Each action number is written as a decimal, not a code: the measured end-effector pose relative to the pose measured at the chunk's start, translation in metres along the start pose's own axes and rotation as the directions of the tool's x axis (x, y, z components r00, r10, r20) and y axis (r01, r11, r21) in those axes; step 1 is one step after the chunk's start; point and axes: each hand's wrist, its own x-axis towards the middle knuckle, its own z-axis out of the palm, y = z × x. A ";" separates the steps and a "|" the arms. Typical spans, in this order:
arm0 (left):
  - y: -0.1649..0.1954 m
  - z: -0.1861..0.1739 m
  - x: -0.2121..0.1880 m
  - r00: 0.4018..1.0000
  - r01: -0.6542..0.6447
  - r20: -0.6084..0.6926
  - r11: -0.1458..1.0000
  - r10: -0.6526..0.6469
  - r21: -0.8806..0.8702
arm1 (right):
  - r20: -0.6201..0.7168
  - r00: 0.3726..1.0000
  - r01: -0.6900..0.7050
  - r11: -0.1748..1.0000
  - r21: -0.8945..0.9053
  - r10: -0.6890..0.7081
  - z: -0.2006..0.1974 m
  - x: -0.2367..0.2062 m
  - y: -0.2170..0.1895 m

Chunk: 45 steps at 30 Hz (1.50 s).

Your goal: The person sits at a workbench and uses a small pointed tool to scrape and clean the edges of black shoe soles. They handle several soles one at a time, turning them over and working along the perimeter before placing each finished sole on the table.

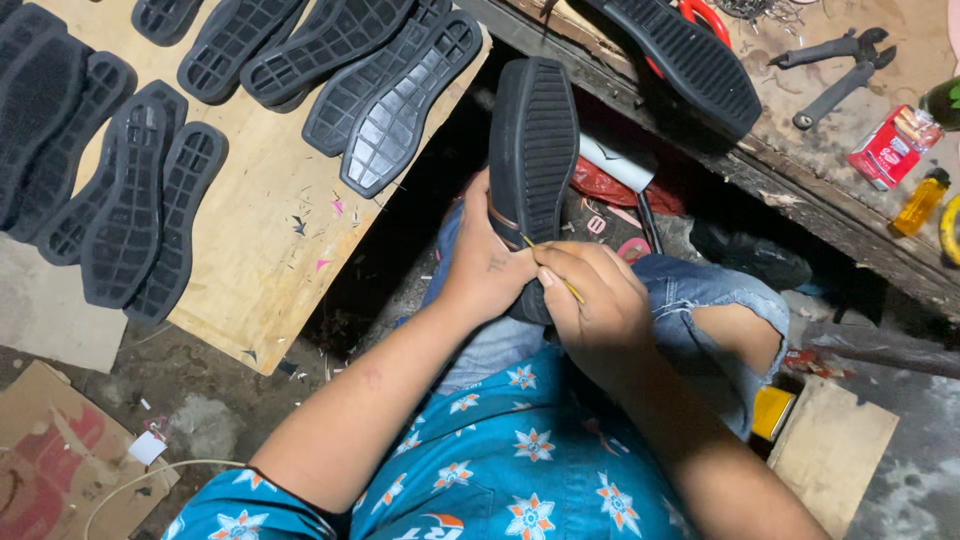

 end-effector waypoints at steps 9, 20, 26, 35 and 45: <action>0.006 0.001 0.003 1.000 0.014 0.007 0.998 -0.014 0.053 | 0.014 1.000 -0.024 0.999 -0.035 0.024 -0.001 0.001 0.002; 0.004 -0.002 0.001 0.999 -0.023 0.034 0.995 0.020 0.096 | -0.027 0.999 -0.038 0.998 -0.050 0.037 0.003 0.014 0.007; 0.000 -0.004 0.000 0.998 0.022 0.054 0.999 -0.023 0.034 | 0.002 1.000 -0.024 0.996 -0.082 0.024 0.006 0.005 0.005; 0.009 -0.027 -0.007 0.962 0.131 0.272 0.897 -0.013 -0.422 | 0.153 0.737 -0.624 0.577 0.526 0.658 0.017 -0.015 0.041; 0.034 -0.051 -0.009 0.939 0.074 0.343 0.967 0.014 -0.244 | 0.188 0.891 -0.440 0.682 0.584 0.413 0.022 -0.020 0.032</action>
